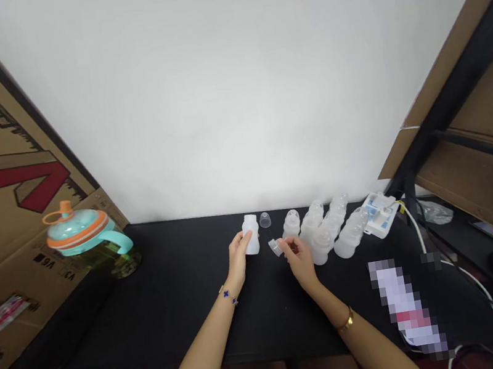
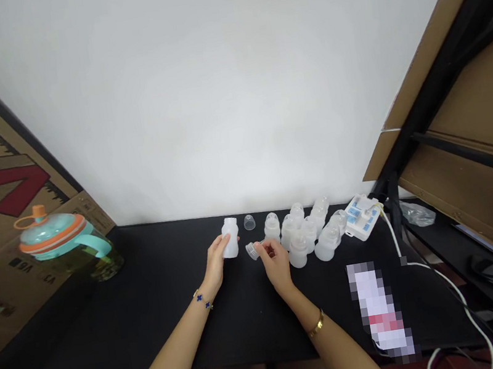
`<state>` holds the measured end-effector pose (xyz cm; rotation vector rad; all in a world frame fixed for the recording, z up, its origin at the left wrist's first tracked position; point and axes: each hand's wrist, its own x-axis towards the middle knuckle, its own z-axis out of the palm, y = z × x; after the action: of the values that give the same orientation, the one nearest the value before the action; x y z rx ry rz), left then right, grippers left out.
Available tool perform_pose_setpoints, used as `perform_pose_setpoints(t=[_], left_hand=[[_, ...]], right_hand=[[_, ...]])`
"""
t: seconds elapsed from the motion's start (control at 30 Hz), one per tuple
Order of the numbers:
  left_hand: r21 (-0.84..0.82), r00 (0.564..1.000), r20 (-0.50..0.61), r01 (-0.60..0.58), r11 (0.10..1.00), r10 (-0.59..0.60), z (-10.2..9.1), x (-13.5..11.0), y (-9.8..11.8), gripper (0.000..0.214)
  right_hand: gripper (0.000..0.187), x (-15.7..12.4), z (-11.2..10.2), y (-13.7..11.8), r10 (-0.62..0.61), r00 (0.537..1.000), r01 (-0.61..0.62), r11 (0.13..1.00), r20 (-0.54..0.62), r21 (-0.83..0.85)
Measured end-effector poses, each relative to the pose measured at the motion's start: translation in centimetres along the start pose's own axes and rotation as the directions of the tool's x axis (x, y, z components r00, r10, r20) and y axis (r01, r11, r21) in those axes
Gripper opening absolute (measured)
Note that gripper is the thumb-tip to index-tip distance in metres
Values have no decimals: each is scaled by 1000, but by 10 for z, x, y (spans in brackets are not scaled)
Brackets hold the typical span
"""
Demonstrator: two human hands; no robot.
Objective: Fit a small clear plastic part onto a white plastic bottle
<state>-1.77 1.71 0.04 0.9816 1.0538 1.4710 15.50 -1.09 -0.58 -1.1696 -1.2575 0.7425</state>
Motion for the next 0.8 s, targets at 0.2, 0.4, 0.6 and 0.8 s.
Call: perform_pose_setpoints(t=[0.2,0.4,0.6,0.8], left_hand=[[-21,1000,-2,17,1000,-17,1,0,-2,51],[-54,999,-19,31,998,-32,1,0,-2,57],[-6,996,-85,2,1000,-2,1,0,-3,52],[198,985,-133,-84,977,112,-4,7,-9,55]], right_hand=[[45,0,0,-1,-17,1000,17,1000,1,-17],[45,-1,0,0,-24,1000,24,999,-3,-36],[43,0,0,1,-33,999,33,999,-5,-42],[41,-1,-1,2,-40,999,40,998,-8,-43]])
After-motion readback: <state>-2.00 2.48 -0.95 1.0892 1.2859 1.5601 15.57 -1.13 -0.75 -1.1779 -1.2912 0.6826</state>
